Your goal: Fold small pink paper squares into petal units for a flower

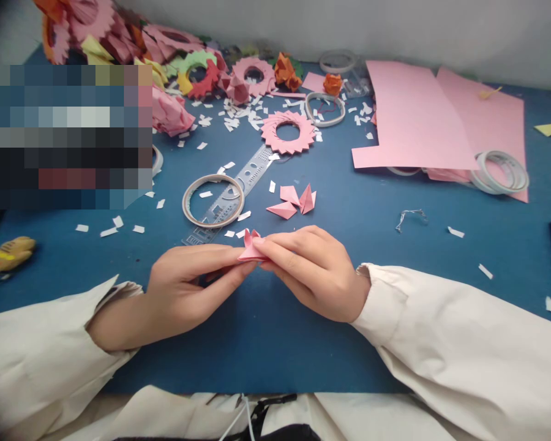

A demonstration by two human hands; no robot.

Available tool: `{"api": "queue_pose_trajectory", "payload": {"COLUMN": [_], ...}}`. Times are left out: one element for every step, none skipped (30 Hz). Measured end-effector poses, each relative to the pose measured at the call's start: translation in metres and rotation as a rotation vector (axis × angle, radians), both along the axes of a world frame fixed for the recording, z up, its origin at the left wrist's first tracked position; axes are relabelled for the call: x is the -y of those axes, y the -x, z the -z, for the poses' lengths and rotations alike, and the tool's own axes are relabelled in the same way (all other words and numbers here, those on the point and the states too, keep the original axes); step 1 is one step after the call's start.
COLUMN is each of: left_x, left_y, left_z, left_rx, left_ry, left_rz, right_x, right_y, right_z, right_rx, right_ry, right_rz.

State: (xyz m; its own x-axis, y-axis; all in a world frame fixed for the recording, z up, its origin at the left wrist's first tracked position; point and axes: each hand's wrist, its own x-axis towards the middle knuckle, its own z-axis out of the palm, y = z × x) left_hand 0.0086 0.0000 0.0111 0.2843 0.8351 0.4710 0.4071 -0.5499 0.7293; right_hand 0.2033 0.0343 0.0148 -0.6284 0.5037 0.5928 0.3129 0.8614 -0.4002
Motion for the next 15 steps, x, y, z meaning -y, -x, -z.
{"api": "queue_pose_trajectory", "payload": {"left_x": [-0.0002,-0.0003,-0.0003,-0.0001,0.0001,0.0003,0.0004,0.0005,0.0004,0.0002,-0.0001,-0.0004,-0.0007,-0.0010,-0.0011], "left_y": [0.0002,0.0004,0.0006,0.0008,0.0011,0.0015,0.0018,0.0021,0.0024,0.0026,0.0027,0.0027,0.0026,0.0026,0.0025], "left_z": [-0.0002,-0.0004,-0.0007,-0.0011,-0.0017,-0.0023,-0.0031,-0.0039,-0.0048,-0.0057,-0.0064,-0.0071,-0.0077,-0.0082,-0.0086], "left_rx": [-0.013,-0.032,-0.055,-0.080,-0.104,-0.128,-0.152,-0.177,-0.197,-0.210,-0.219,-0.222,-0.219,-0.211,-0.200], "left_ry": [-0.012,-0.028,-0.045,-0.065,-0.089,-0.112,-0.130,-0.141,-0.150,-0.160,-0.166,-0.167,-0.165,-0.161,-0.155], "left_rz": [0.009,0.015,0.017,0.015,0.011,0.005,0.000,-0.002,-0.003,-0.008,-0.010,-0.009,-0.006,-0.002,0.005], "right_x": [-0.0004,-0.0008,-0.0010,-0.0012,-0.0012,-0.0012,-0.0011,-0.0009,-0.0008,-0.0007,-0.0007,-0.0007,-0.0008,-0.0011,-0.0014], "right_y": [0.0002,0.0004,0.0006,0.0008,0.0009,0.0009,0.0008,0.0006,0.0003,0.0001,-0.0002,-0.0005,-0.0007,-0.0009,-0.0011], "right_z": [-0.0001,-0.0003,-0.0005,-0.0007,-0.0009,-0.0010,-0.0010,-0.0010,-0.0009,-0.0007,-0.0005,-0.0002,0.0001,0.0004,0.0007], "right_rx": [0.003,0.005,0.008,0.010,0.010,0.011,0.013,0.014,0.016,0.018,0.020,0.022,0.023,0.026,0.030], "right_ry": [0.004,0.009,0.012,0.015,0.018,0.022,0.027,0.034,0.042,0.052,0.060,0.068,0.074,0.080,0.083], "right_rz": [-0.011,-0.018,-0.022,-0.022,-0.020,-0.019,-0.017,-0.019,-0.023,-0.026,-0.033,-0.043,-0.054,-0.067,-0.079]}}
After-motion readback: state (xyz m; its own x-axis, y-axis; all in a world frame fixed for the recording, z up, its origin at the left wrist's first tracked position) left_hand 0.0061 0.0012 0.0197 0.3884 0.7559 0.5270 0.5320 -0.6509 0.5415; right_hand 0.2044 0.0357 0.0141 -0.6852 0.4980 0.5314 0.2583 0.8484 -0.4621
